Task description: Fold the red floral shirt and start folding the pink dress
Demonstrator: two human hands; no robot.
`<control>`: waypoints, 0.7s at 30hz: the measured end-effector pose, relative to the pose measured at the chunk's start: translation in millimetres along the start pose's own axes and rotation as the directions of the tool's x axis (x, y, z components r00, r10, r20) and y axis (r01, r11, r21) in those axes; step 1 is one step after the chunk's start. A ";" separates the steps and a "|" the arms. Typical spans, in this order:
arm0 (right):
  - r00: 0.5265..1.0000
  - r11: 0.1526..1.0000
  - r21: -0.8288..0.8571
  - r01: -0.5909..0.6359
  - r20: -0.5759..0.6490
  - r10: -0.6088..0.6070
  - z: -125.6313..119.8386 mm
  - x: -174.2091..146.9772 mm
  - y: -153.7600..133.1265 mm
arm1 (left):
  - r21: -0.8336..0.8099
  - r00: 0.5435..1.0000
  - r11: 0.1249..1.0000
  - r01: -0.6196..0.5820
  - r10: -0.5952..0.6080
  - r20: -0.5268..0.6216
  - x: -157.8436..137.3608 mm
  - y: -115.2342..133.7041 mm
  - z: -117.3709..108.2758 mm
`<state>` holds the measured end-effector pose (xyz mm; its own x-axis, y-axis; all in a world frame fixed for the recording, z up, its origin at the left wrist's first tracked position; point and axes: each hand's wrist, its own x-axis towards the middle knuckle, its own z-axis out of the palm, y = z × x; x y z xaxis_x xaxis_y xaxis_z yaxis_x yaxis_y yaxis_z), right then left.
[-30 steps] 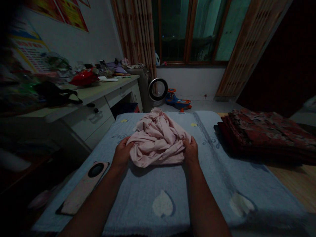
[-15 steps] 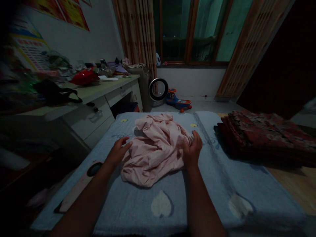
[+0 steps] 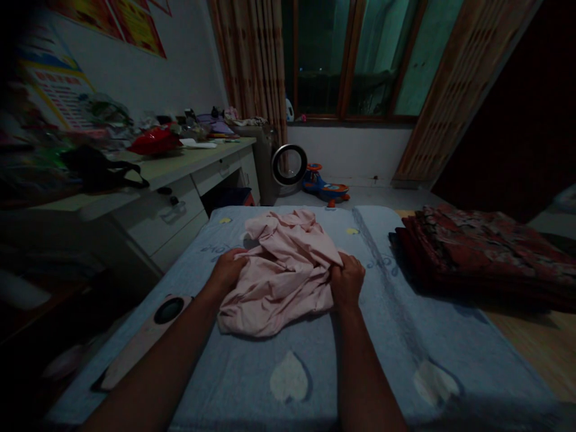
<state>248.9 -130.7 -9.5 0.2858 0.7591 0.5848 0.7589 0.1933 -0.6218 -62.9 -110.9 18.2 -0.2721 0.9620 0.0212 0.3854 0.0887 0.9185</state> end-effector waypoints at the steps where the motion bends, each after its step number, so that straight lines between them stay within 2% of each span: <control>1: 0.995 0.998 0.047 -0.040 -0.094 0.045 -4.4 1.8 -0.4 | -0.092 0.997 0.996 0.000 -0.007 -0.081 -1.4 1.4 -9.9; 3: 0.957 0.987 0.096 -0.132 -0.246 0.152 -11.9 4.9 0.1 | -0.231 0.962 0.972 -0.040 -0.024 -0.270 -4.4 3.4 -33.5; 4: 0.939 0.979 0.098 -0.176 -0.282 0.197 -14.7 6.2 1.1 | -0.274 0.930 0.959 -0.068 -0.039 -0.366 -6.0 3.5 -45.8; 6: 0.937 0.966 0.065 -0.250 -0.234 0.258 -18.9 8.4 4.6 | -0.285 0.867 0.953 -0.100 -0.057 -0.495 -9.3 1.4 -68.1; 7: 0.949 0.960 0.038 -0.277 -0.142 0.280 -20.8 9.5 6.7 | -0.271 0.863 0.959 -0.084 -0.066 -0.500 -10.9 -0.6 -77.0; 9: 0.943 0.949 -0.010 -0.314 0.113 0.313 -25.9 12.4 10.2 | -0.160 0.909 0.986 -0.040 -0.031 -0.416 -13.0 -5.1 -88.0; 11: 0.883 0.942 -0.018 -0.334 0.345 0.320 -34.0 17.2 11.1 | 0.077 0.958 0.996 -0.041 0.061 -0.278 -12.5 -8.4 -90.2; 13: 0.839 0.943 0.031 -0.332 0.466 0.280 -44.3 25.4 8.7 | 0.342 0.971 0.935 -0.089 0.158 -0.179 -7.2 -8.7 -85.6; 15: 0.846 0.952 0.068 -0.299 0.481 0.231 -52.9 37.4 4.3 | 0.501 0.967 0.854 -0.137 0.225 -0.120 4.0 -5.2 -77.3; 17: 0.888 0.971 0.051 -0.234 0.418 0.192 -54.1 52.5 0.6 | 0.559 0.961 0.806 -0.192 0.271 -0.060 20.8 1.6 -68.0; 19: 0.915 0.989 -0.008 -0.151 0.378 0.143 -44.9 68.7 0.5 | 0.581 0.955 0.778 -0.239 0.297 -0.005 41.0 10.4 -58.6; 21: 0.906 0.994 -0.077 -0.080 0.411 0.105 -26.6 83.6 5.4 | 0.582 0.954 0.768 -0.267 0.295 0.049 61.1 19.0 -49.3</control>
<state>292.5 -82.7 49.8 0.0982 0.9631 0.2505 0.7764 0.0833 -0.6248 -115.6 -63.2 56.4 -0.1025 0.9570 0.2713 0.8817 -0.0388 0.4701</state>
